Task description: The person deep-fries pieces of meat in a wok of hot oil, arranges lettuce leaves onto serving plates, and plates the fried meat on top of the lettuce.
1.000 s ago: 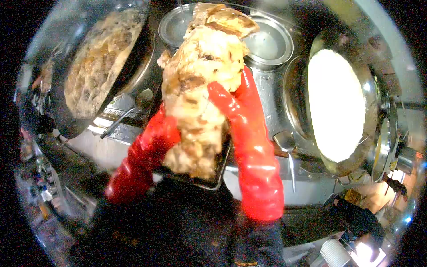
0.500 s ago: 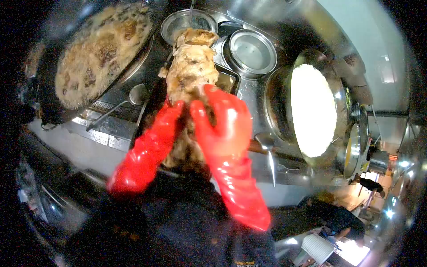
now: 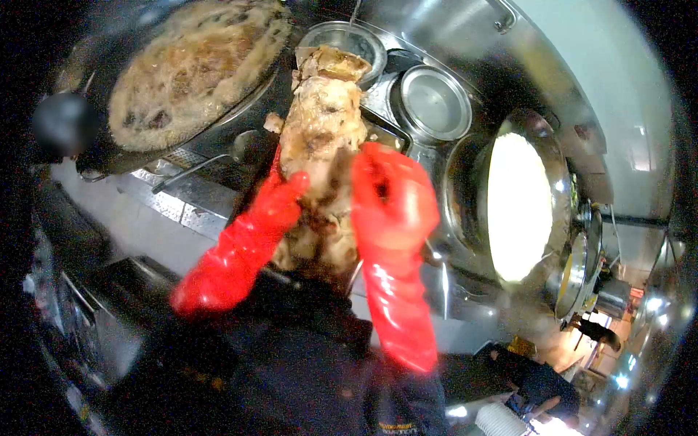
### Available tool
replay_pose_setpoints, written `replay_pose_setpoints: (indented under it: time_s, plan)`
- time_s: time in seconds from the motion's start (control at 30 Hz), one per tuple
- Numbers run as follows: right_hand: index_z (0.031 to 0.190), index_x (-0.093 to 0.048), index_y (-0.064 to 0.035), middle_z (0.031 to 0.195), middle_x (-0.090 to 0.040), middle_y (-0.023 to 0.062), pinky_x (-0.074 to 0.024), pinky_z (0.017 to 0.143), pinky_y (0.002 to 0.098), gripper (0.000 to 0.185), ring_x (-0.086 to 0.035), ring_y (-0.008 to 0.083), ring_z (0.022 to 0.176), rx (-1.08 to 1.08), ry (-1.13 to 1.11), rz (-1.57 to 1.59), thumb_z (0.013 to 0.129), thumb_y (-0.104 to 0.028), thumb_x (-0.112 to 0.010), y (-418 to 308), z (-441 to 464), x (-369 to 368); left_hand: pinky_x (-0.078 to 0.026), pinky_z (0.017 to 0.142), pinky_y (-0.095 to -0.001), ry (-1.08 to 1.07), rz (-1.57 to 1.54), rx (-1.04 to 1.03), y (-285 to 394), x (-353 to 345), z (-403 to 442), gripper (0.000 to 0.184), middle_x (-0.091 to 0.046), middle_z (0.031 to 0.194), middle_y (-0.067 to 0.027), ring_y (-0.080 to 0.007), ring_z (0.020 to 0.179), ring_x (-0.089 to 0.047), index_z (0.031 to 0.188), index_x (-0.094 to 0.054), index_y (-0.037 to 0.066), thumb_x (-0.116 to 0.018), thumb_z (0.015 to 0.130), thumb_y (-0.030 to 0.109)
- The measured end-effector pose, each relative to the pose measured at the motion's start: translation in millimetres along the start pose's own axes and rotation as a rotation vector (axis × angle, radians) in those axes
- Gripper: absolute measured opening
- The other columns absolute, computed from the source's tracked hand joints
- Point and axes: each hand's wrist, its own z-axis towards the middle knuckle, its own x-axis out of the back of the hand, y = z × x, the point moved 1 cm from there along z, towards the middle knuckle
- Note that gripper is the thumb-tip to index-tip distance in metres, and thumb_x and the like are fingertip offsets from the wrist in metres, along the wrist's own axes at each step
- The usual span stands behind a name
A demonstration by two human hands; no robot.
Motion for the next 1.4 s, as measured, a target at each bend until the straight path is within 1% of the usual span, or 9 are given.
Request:
replay_pose_setpoints:
  time_s: [0.1,0.2,0.23,0.3,0.4,0.63,0.93,1.17,1.4]
  plan:
    - [0.094,-0.074,-0.0013,0.097,-0.075,0.0149,-0.0578,0.073,0.0351,0.015,-0.072,0.0266,0.082,0.057,0.163,-0.065,0.081,0.005,-0.078,40.9,1.7,16.2,-0.039,0.115,-0.0392,0.096,-0.117,-0.01,17.7,5.7,-7.2,0.074,-0.049,0.15,-0.01,-0.0222,0.136,-0.05,0.159,-0.028,0.007,-0.067,0.097,0.006]
    - [0.13,-0.063,-0.0034,0.119,-0.071,0.0145,-0.0536,0.092,0.0338,0.037,-0.066,0.0218,0.107,-0.496,-0.828,-0.587,0.094,-0.004,-0.072,119.9,-17.3,17.1,-0.041,0.114,-0.0398,0.2,-0.112,0.039,66.0,-9.0,-21.4,0.073,-0.052,0.148,-0.0089,-0.0232,0.132,-0.053,0.159,-0.031,0.007,-0.068,0.095,0.005]
    - [0.13,-0.063,-0.0034,0.119,-0.071,0.0145,-0.0536,0.092,0.0338,0.037,-0.066,0.0218,0.107,-0.456,-0.83,-0.546,0.094,-0.004,-0.072,132.5,-33.6,9.3,-0.043,0.112,-0.0386,0.229,-0.123,-0.014,52.7,12.5,-18.3,0.073,-0.056,0.144,-0.0079,-0.0221,0.13,-0.054,0.157,-0.035,0.007,-0.071,0.093,0.006]
    - [0.147,-0.051,-0.0075,0.132,-0.065,0.0132,-0.0516,0.099,0.0369,0.055,-0.063,0.0237,0.118,-0.57,-0.49,0.447,0.097,-0.016,-0.071,149.3,-55.9,-20.9,-0.045,0.11,-0.0374,0.187,-0.032,-0.071,75.5,24.6,-19.0,0.079,-0.059,0.14,-0.0089,-0.0199,0.129,-0.055,0.155,-0.039,0.005,-0.079,0.087,0.009]
    - [0.154,-0.041,-0.0077,0.142,-0.058,0.0126,-0.0502,0.102,0.0399,0.067,-0.06,0.0244,0.123,-0.93,-0.576,1.338,0.097,-0.025,-0.07,28.4,-21.0,-58.6,-0.045,0.109,-0.0373,0.206,0.135,-0.049,102.7,40.5,-38.5,0.082,-0.059,0.139,-0.0095,-0.0194,0.128,-0.055,0.153,-0.04,0.003,-0.084,0.084,0.011]
    - [0.136,-0.059,-0.0017,0.121,-0.07,0.0107,-0.0561,0.091,0.0365,0.052,-0.07,0.0232,0.103,-0.819,-0.553,1.121,0.089,-0.012,-0.08,-84.7,-5.3,-179.7,-0.051,0.101,-0.0379,0.31,0.141,0.052,157.2,91.8,-35.8,0.07,-0.066,0.13,-0.0124,-0.0226,0.117,-0.063,0.145,-0.05,0.003,-0.084,0.084,0.012]
    - [0.148,-0.046,-0.0019,0.124,-0.067,0.0122,-0.0557,0.083,0.0322,0.069,-0.067,0.0199,0.098,-0.927,-0.721,0.724,0.091,-0.019,-0.08,-117.2,3.4,-330.4,-0.055,0.094,-0.0482,0.312,0.368,0.282,321.9,216.1,-14.3,0.077,-0.061,0.136,-0.0153,-0.0302,0.119,-0.062,0.147,-0.047,0.006,-0.083,0.082,0.027]
    - [0.14,-0.054,-0.003,0.129,-0.066,0.0137,-0.0548,0.093,0.0332,0.045,-0.067,0.0209,0.11,-0.505,-0.346,0.726,0.097,-0.004,-0.069,-37.1,-41.5,-249.8,-0.054,0.094,-0.0526,0.135,1.035,0.311,392.9,471.3,197.2,0.084,-0.058,0.145,-0.0152,-0.0332,0.118,-0.063,0.148,-0.053,0.012,-0.088,0.074,0.028]
    - [0.126,-0.063,-0.003,0.11,-0.071,0.0081,-0.055,0.089,0.0308,0.029,-0.067,0.0156,0.101,-0.74,-0.001,0.222,0.098,-0.008,-0.07,62.2,-179.1,-103.3,-0.052,0.096,-0.0463,-0.05,1.691,0.331,373.4,566.7,348.5,0.068,-0.063,0.138,-0.0141,-0.0295,0.116,-0.064,0.145,-0.057,0.014,-0.079,0.081,0.022]
